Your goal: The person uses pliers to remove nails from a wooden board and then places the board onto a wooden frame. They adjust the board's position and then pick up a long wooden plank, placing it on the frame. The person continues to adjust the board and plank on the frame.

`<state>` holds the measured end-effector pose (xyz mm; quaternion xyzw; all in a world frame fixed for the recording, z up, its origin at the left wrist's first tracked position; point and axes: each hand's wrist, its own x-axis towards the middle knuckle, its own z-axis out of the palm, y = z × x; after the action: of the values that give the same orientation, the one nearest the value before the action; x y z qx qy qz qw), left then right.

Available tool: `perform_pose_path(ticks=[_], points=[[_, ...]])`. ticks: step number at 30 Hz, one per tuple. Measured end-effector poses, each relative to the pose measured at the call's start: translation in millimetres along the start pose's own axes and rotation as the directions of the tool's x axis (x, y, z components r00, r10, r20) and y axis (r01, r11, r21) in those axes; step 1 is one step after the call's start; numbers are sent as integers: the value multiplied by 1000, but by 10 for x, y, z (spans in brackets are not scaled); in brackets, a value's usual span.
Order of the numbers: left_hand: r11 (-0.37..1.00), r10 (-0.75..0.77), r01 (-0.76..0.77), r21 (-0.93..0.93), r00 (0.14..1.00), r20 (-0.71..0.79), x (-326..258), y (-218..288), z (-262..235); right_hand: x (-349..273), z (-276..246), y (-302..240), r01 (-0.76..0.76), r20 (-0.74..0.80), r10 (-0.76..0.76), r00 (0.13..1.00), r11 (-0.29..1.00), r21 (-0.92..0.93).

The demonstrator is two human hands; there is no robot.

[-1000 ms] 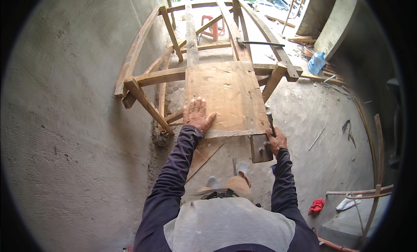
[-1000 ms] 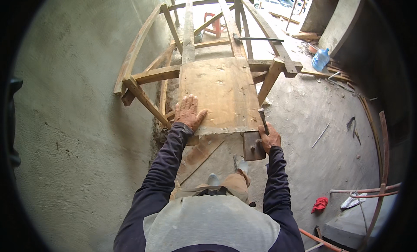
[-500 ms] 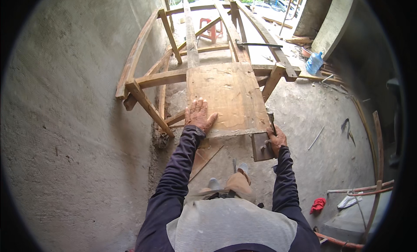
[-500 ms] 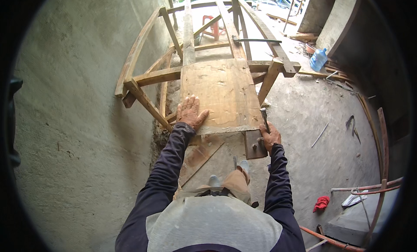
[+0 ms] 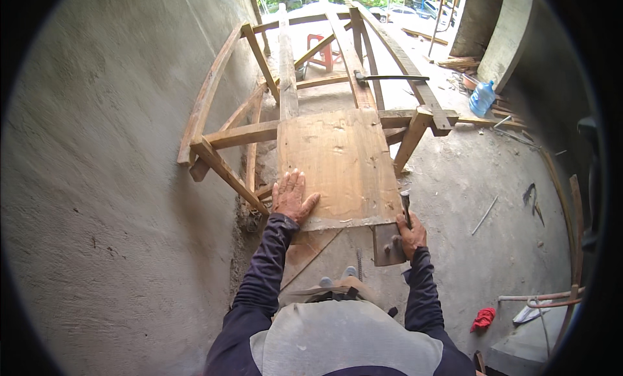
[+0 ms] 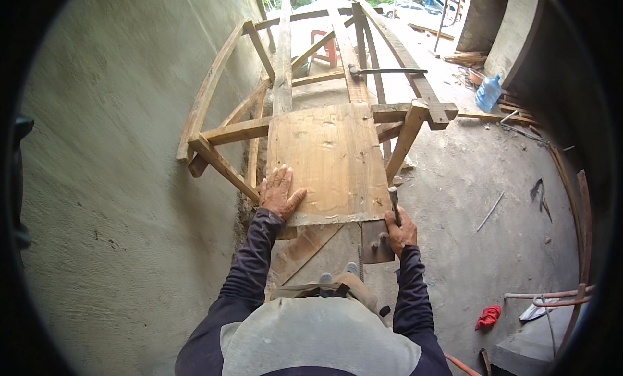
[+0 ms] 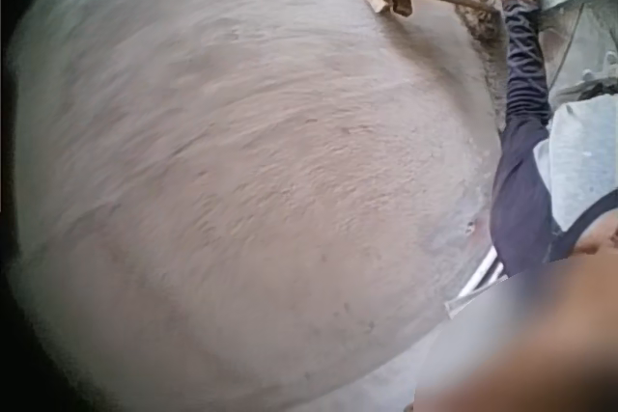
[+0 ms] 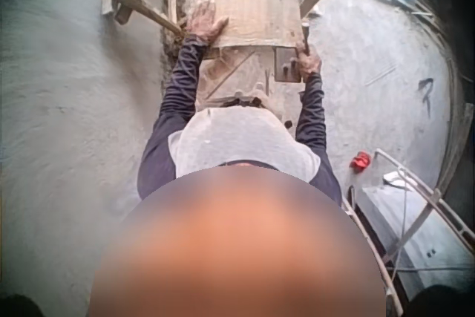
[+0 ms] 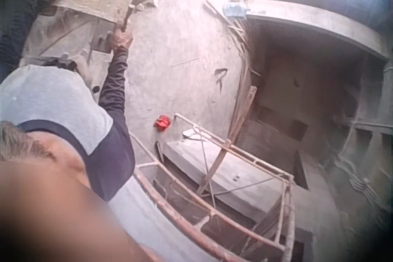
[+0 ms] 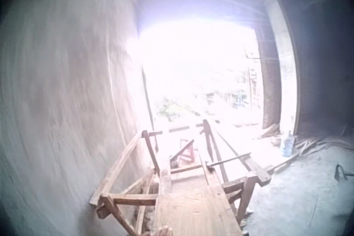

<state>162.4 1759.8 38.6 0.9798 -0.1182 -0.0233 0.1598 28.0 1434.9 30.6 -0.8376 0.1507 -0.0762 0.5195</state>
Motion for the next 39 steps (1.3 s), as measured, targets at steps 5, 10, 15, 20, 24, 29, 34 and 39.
perform_pose_path(ticks=[5, 10, 15, 20, 24, 29, 34, 39], points=[[949, 56, -89, -303, 992, -115, 12, -164, -49, -42, -92, 288, -188, 88, 168, 982, 922, 338], [553, -235, 28, -833, 964, -123, 282, -559, -137, -341, -209, 714, -226, -149, 431, 890, 701, 676], [605, -295, 149, -782, 954, -47, 1042, -991, -70, -703, -34, 867, 41, -442, 594, 672, 567, 823], [404, -44, 110, -908, 994, 100, 1292, -1170, 161, -1226, 480, 372, 225, -718, 530, 451, 711, 666], [448, -9, 286, -847, 949, 316, 1281, -1241, 50, -1606, 1172, -265, 123, -815, 369, 446, 877, 464], [372, 64, 389, -843, 895, 441, 1414, -1246, -83, -1592, 2135, -752, -100, -624, 438, 648, 860, 500], [433, 101, 402, -807, 868, 486, 1485, -1309, -85, -1279, 2608, -809, -241, -475, 454, 754, 864, 442], [523, -12, 296, -799, 940, 340, 1709, -1465, -328, -1174, 2720, -971, -207, -377, 479, 792, 793, 573]])
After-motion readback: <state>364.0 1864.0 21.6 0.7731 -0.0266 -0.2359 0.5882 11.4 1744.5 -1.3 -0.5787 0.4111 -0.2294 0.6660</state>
